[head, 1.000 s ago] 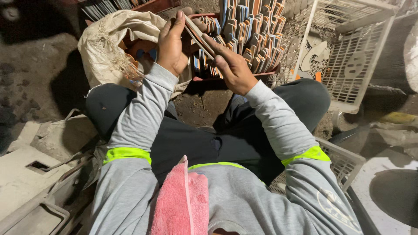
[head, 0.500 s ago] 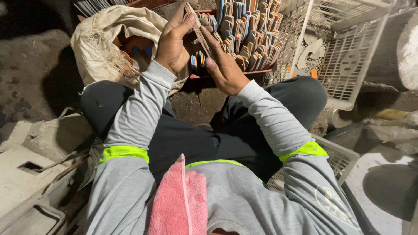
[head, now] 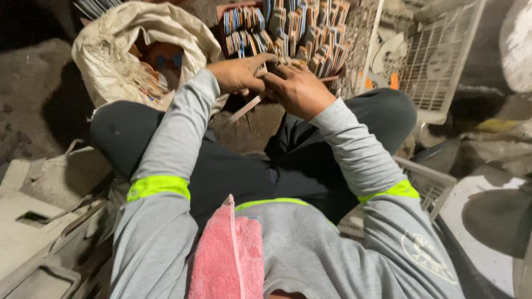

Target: The person sits on the floor and repeatedly picks small rectangular tiles from a sack, briefly inspects them, and places them into a red tray. The person also moves a white plastic crate to the side to clear space.

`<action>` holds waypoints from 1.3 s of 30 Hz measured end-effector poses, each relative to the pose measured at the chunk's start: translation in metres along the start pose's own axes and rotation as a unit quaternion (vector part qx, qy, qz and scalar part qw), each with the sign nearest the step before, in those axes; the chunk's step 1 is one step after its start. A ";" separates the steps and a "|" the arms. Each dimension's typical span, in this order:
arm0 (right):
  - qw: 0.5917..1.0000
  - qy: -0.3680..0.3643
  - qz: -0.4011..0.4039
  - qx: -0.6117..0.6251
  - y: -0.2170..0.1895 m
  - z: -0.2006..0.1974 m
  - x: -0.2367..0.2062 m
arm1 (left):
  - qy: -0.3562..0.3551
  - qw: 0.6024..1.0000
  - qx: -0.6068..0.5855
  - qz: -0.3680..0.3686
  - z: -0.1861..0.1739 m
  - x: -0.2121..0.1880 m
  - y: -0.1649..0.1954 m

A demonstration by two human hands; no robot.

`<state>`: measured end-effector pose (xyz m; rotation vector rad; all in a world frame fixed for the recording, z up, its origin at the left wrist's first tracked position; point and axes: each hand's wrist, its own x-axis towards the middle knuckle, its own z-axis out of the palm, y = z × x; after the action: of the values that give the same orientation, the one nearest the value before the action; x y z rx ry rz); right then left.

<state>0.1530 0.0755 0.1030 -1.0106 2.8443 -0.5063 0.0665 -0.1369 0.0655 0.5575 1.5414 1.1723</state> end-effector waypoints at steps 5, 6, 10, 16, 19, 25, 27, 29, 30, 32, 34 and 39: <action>0.990 -0.101 0.078 0.067 0.008 0.011 -0.024 | -0.075 0.980 0.088 0.164 -0.004 0.022 -0.022; 0.984 -0.119 0.101 0.081 0.011 0.009 -0.030 | -0.041 0.990 0.005 0.131 -0.010 0.025 -0.030; 0.965 -0.015 0.216 0.149 0.032 -0.007 -0.052 | 0.270 0.959 0.082 -0.006 -0.008 0.048 -0.065; 0.941 0.050 0.317 0.108 0.041 0.033 -0.043 | 0.317 0.754 0.558 0.138 0.066 0.086 -0.129; 0.919 0.063 0.376 0.099 0.039 0.068 -0.028 | 0.325 0.693 0.615 0.186 0.071 0.093 -0.149; 0.905 0.059 0.408 0.109 0.044 0.105 -0.016 | 0.297 0.706 0.614 0.192 0.062 0.091 -0.156; 0.900 0.062 0.420 0.103 0.040 0.117 -0.014 | 0.312 0.699 0.612 0.199 0.060 0.090 -0.154; 0.881 0.098 0.454 0.095 0.030 0.133 -0.010 | 0.338 0.688 0.606 0.215 0.060 0.089 -0.151; 0.870 0.117 0.471 0.091 0.025 0.140 -0.009 | 0.355 0.687 0.592 0.224 0.058 0.089 -0.150; 0.864 0.147 0.469 0.108 0.019 0.154 -0.005 | 0.391 0.685 0.566 0.240 0.055 0.087 -0.149; 0.857 0.160 0.473 0.126 0.016 0.165 -0.001 | 0.397 0.688 0.559 0.238 0.053 0.085 -0.148; 0.871 0.173 0.446 0.116 0.022 0.178 0.011 | 0.431 0.713 0.505 0.226 0.055 0.083 -0.149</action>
<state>0.1640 0.0349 -0.0714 0.5075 2.9889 -0.9194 0.1235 -0.1076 -0.1014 1.2692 3.0363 0.8400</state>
